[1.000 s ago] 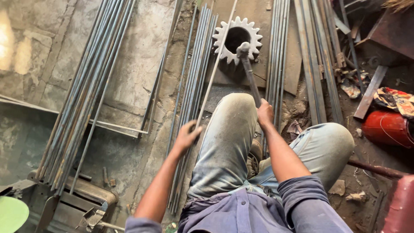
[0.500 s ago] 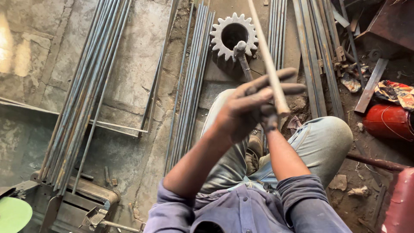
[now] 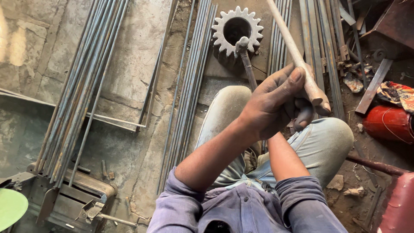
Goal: The person straightens metal rods by placing them against a heavy gear on the floor and striking them with a hammer, handling them one by one.
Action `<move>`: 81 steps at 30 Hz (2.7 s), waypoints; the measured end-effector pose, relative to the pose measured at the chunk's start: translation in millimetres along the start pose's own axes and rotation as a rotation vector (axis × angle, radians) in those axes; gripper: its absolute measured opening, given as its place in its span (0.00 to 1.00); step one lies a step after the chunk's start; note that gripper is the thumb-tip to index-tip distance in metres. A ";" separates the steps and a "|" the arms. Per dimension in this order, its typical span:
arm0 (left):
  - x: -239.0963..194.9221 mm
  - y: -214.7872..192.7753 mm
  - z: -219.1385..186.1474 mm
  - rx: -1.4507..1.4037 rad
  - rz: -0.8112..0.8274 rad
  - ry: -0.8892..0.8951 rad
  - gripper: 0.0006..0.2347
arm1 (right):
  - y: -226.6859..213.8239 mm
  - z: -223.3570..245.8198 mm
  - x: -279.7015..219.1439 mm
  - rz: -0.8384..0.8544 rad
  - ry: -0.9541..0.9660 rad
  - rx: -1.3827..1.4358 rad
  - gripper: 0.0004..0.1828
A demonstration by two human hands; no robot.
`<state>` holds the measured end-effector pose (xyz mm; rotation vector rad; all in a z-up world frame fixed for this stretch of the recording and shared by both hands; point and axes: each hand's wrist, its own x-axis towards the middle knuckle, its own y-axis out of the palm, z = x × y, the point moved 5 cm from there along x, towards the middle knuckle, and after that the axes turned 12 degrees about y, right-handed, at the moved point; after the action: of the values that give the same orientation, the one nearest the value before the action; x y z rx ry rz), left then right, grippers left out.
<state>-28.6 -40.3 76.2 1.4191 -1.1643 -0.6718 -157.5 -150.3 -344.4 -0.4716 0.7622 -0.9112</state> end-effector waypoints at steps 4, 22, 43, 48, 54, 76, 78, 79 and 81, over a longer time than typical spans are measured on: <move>0.4 1.8 -3.6 -0.002 0.019 0.011 0.13 | 5.1 0.1 7.7 -0.010 -0.023 0.024 0.25; -236.6 -397.7 -106.6 1.491 -0.761 -0.170 0.14 | -52.5 128.7 0.5 0.058 0.033 0.341 0.21; -452.4 -364.2 -106.6 1.754 -0.817 -0.100 0.16 | -44.0 186.9 73.5 0.031 -0.325 0.433 0.36; -523.8 -315.2 -106.1 1.681 -0.992 -0.280 0.15 | -43.3 188.9 78.2 -0.077 -0.341 0.249 0.39; -560.0 -283.9 -101.3 1.609 -1.116 -0.386 0.14 | -2.3 128.0 59.9 -0.155 0.025 -0.126 0.34; -495.6 -326.8 -106.2 2.046 -1.145 -0.461 0.22 | -18.4 62.8 -10.0 -0.005 0.261 -0.257 0.33; -495.9 -323.3 -108.4 2.149 -1.081 -0.524 0.19 | -16.0 54.0 -6.1 0.019 0.268 -0.231 0.34; -492.1 -322.6 -111.1 2.205 -1.043 -0.548 0.18 | -13.8 53.4 -3.3 0.024 0.261 -0.238 0.34; -490.3 -317.1 -111.0 2.314 -1.008 -0.673 0.16 | -13.6 49.1 -0.9 0.024 0.254 -0.249 0.34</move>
<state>-13.3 415.0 -305.5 4.1278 -1.5858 -0.0569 -127.9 -154.3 -303.2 -0.5693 1.1187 -0.8667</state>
